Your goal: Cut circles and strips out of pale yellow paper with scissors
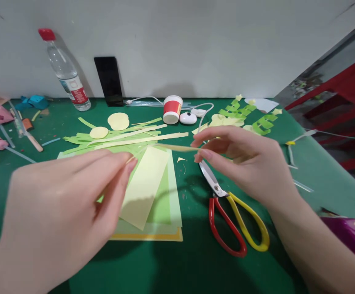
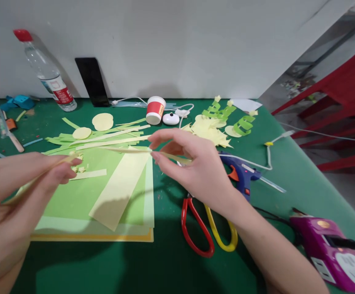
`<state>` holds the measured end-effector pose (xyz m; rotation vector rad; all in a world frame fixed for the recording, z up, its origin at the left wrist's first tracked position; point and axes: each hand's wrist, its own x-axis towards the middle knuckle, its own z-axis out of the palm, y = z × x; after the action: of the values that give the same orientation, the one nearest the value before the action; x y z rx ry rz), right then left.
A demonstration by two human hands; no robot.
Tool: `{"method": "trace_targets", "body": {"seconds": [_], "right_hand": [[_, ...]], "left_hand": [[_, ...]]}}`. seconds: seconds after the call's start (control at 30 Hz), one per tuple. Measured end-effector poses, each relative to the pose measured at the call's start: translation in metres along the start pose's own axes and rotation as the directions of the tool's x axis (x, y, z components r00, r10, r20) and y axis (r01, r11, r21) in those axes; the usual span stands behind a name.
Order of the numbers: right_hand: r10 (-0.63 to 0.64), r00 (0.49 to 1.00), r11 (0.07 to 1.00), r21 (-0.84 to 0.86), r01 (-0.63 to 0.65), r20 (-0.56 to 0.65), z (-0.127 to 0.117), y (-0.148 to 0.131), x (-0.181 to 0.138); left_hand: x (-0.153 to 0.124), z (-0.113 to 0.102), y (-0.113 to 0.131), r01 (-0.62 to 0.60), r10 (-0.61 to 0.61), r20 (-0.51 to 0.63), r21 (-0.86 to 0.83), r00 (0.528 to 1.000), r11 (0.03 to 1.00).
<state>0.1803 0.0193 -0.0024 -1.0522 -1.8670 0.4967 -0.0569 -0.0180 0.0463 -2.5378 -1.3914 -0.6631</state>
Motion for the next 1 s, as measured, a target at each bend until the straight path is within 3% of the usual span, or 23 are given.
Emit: {"method": "trace_targets", "body": {"seconds": [0.13, 0.3, 0.43, 0.57, 0.8, 1.0], "right_hand": [[-0.011, 1.0, 1.0, -0.025, 0.011, 0.016, 0.007, -0.005, -0.003], [-0.17, 0.985, 0.963, -0.206, 0.174, 0.04, 0.01, -0.005, -0.005], [-0.208, 0.969, 0.94, -0.245, 0.236, 0.134, 0.015, -0.009, -0.008], [-0.24, 0.963, 0.922, -0.283, 0.265, 0.121, 0.019, -0.017, -0.013], [-0.156, 0.984, 0.938, -0.299, 0.173, 0.081, 0.007, -0.021, -0.011], [-0.045, 0.991, 0.953, -0.304, 0.005, -0.125, -0.016, -0.003, -0.001]], "left_hand": [[-0.001, 0.008, -0.001, -0.088, 0.069, 0.139, 0.138, 0.988, 0.987], [0.005, 0.023, -0.002, -0.15, 0.089, 0.22, 0.28, 0.971, 0.948], [0.012, 0.038, 0.011, -0.21, 0.196, 0.132, 0.103, 0.972, 0.972], [0.013, 0.046, 0.022, -0.275, 0.277, 0.161, -0.036, 0.947, 0.961], [0.007, 0.039, 0.018, -0.215, 0.214, 0.084, -0.003, 0.973, 0.977], [0.003, 0.014, 0.006, -0.099, 0.101, -0.012, 0.102, 0.995, 0.99]]}}
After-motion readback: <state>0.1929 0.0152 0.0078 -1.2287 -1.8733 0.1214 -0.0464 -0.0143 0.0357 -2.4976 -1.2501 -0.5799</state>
